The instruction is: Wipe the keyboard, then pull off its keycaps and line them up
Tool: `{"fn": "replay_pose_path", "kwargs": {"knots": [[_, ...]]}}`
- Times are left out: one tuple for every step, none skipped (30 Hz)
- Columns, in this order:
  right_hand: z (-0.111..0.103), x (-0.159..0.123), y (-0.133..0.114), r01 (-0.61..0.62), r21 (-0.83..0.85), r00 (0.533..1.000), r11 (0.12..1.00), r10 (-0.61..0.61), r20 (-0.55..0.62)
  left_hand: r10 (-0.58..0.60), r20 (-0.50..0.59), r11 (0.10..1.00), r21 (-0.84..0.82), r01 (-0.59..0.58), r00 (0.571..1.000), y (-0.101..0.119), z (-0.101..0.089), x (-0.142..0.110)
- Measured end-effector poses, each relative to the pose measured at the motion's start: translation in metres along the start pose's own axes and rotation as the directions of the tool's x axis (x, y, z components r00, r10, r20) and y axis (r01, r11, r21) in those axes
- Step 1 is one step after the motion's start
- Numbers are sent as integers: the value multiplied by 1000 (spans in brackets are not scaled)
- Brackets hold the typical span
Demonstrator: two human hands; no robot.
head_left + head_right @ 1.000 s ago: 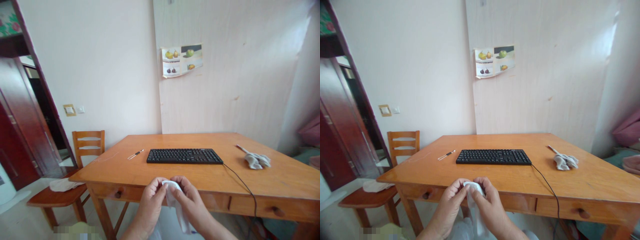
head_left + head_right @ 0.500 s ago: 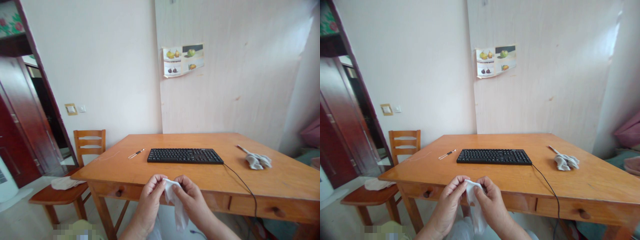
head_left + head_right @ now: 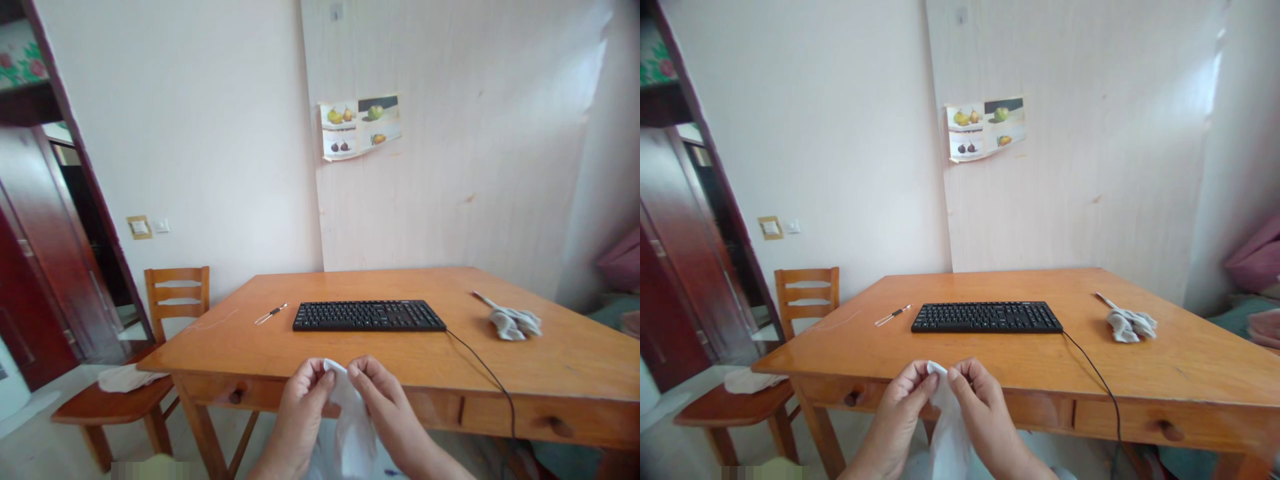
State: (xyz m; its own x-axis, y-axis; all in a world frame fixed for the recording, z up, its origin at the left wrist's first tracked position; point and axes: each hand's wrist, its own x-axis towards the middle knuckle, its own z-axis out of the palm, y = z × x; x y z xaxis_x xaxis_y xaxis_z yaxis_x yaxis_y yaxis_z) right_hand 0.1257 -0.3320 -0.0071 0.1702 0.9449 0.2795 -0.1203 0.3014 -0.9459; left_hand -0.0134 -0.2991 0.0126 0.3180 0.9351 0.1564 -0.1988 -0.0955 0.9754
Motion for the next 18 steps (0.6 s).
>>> {"fn": "replay_pose_path", "kwargs": {"knots": [[-1,0,-1,-33,18,999,999,33,0,1,-10,1000,-8,-1,1000,0,-1,0],[-2,0,-2,-60,29,998,998,60,1,7,-24,1000,-11,-8,1000,0,-1,0],[-2,1,-2,-73,32,997,997,73,10,15,-40,1000,-7,-16,999,1,-2,0],[-3,2,0,-74,29,997,997,73,28,22,-58,1000,0,-22,998,1,-2,0],[-3,4,2,-67,20,996,998,66,52,27,-73,1000,7,-26,997,2,-3,0],[-4,5,4,-56,10,996,998,55,74,29,-84,1000,12,-28,996,3,-3,0],[-4,6,8,-43,-1,995,999,43,90,28,-89,1000,16,-26,996,3,-3,1],[-4,7,11,-30,-11,995,999,31,92,26,-90,1000,20,-24,996,2,-4,1],[-4,7,14,-24,-17,996,1000,25,81,24,-92,999,24,-22,996,1,-5,2],[-5,8,16,-26,-24,998,999,28,60,24,-93,999,31,-21,995,0,-5,2],[-5,8,18,-30,-33,999,999,31,34,24,-97,999,39,-21,995,-1,-6,3],[-6,8,20,-31,-48,1000,998,31,6,27,-109,999,48,-22,994,-3,-6,3],[-6,7,20,-24,-70,1000,997,23,-21,33,-125,998,58,-26,992,-4,-6,3],[-7,7,20,-11,-97,999,995,7,-44,43,-143,997,71,-33,989,-5,-6,3],[-8,7,20,5,-124,998,992,-12,-60,57,-158,995,91,-43,986,-6,-6,3],[-8,7,19,21,-143,997,989,-31,-69,74,-166,992,115,-55,983,-6,-6,2],[-8,8,18,30,-151,996,988,-42,-76,91,-168,987,143,-67,982,-6,-5,1],[-9,8,17,30,-145,996,989,-43,-84,108,-167,982,170,-79,980,-6,-5,1]]}}
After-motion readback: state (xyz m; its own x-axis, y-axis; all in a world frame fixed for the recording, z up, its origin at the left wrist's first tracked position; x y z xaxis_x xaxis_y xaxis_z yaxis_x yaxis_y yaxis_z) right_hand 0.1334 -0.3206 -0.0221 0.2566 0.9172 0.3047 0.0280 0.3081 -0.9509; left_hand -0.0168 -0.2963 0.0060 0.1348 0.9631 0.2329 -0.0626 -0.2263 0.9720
